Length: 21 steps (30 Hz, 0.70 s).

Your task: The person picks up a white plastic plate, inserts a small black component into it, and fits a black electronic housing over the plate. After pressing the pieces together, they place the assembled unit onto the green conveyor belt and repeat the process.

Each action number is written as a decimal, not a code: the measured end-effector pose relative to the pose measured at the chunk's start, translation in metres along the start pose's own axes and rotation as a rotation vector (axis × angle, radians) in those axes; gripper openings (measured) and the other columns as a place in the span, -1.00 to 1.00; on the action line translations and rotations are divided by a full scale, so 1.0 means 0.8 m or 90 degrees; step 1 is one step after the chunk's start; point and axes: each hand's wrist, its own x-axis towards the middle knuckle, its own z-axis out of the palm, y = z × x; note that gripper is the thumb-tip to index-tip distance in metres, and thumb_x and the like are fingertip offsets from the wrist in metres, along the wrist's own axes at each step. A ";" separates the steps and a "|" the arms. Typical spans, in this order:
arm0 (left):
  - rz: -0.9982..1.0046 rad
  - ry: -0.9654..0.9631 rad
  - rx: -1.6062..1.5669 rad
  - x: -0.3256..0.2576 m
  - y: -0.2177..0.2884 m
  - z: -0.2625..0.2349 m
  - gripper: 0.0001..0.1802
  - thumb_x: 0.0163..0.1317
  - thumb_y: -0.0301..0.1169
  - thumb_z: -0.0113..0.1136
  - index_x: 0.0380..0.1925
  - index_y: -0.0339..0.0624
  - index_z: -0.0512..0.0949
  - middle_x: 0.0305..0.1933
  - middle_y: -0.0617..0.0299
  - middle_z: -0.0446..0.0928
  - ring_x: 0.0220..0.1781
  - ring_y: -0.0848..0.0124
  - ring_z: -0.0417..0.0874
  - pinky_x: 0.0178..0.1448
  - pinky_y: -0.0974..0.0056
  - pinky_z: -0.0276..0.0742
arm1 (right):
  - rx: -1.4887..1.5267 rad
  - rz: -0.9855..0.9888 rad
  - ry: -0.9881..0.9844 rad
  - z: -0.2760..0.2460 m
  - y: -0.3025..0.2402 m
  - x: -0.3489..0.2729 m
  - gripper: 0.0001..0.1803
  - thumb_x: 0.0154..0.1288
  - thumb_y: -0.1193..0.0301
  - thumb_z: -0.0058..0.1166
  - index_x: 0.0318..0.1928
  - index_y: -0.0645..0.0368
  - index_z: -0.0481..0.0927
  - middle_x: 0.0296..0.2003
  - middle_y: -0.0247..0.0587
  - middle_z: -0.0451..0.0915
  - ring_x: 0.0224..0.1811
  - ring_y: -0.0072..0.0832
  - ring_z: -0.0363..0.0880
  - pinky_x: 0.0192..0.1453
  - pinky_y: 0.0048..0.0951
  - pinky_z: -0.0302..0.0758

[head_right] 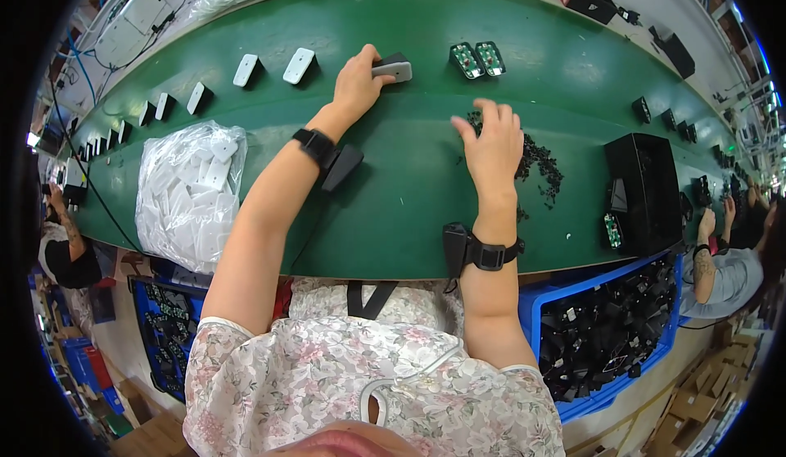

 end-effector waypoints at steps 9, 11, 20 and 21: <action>-0.105 -0.202 -0.387 -0.107 0.076 -0.077 -0.64 0.07 -0.55 0.34 -0.23 -0.27 0.33 -0.25 0.23 0.45 -0.20 0.49 0.52 -0.14 0.40 0.49 | 0.691 -0.109 -0.136 0.004 -0.062 -0.006 -0.56 0.41 0.12 -0.04 0.10 0.16 0.52 -0.07 -0.26 0.53 -0.05 -0.50 0.47 0.01 -0.50 0.39; -0.130 -0.107 -0.506 -0.120 0.077 -0.081 -0.59 0.08 -0.47 0.35 -0.14 -0.33 0.38 -0.31 0.11 0.57 -0.26 0.41 0.60 -0.20 0.31 0.54 | 0.669 -0.128 -0.138 -0.001 -0.070 -0.010 -0.59 0.42 0.13 -0.06 0.04 0.20 0.53 -0.11 -0.26 0.53 -0.07 -0.49 0.48 0.01 -0.50 0.39; -0.175 -0.105 -0.574 -0.141 0.086 -0.107 -0.69 0.20 -0.50 0.23 -0.08 -0.42 0.48 -0.23 0.09 0.59 -0.27 0.43 0.63 -0.19 0.39 0.59 | 0.635 -0.217 -0.060 -0.002 -0.090 -0.023 -0.60 0.46 0.15 -0.15 -0.02 0.25 0.51 -0.14 -0.18 0.53 -0.12 -0.39 0.52 -0.03 -0.47 0.42; -0.180 -0.107 -0.575 -0.143 0.089 -0.106 -0.69 0.20 -0.50 0.23 -0.08 -0.42 0.48 -0.23 0.09 0.59 -0.27 0.43 0.63 -0.19 0.39 0.59 | 0.607 -0.209 -0.053 -0.003 -0.090 -0.024 -0.60 0.47 0.15 -0.16 -0.02 0.26 0.50 -0.16 -0.18 0.54 -0.13 -0.38 0.53 -0.05 -0.47 0.43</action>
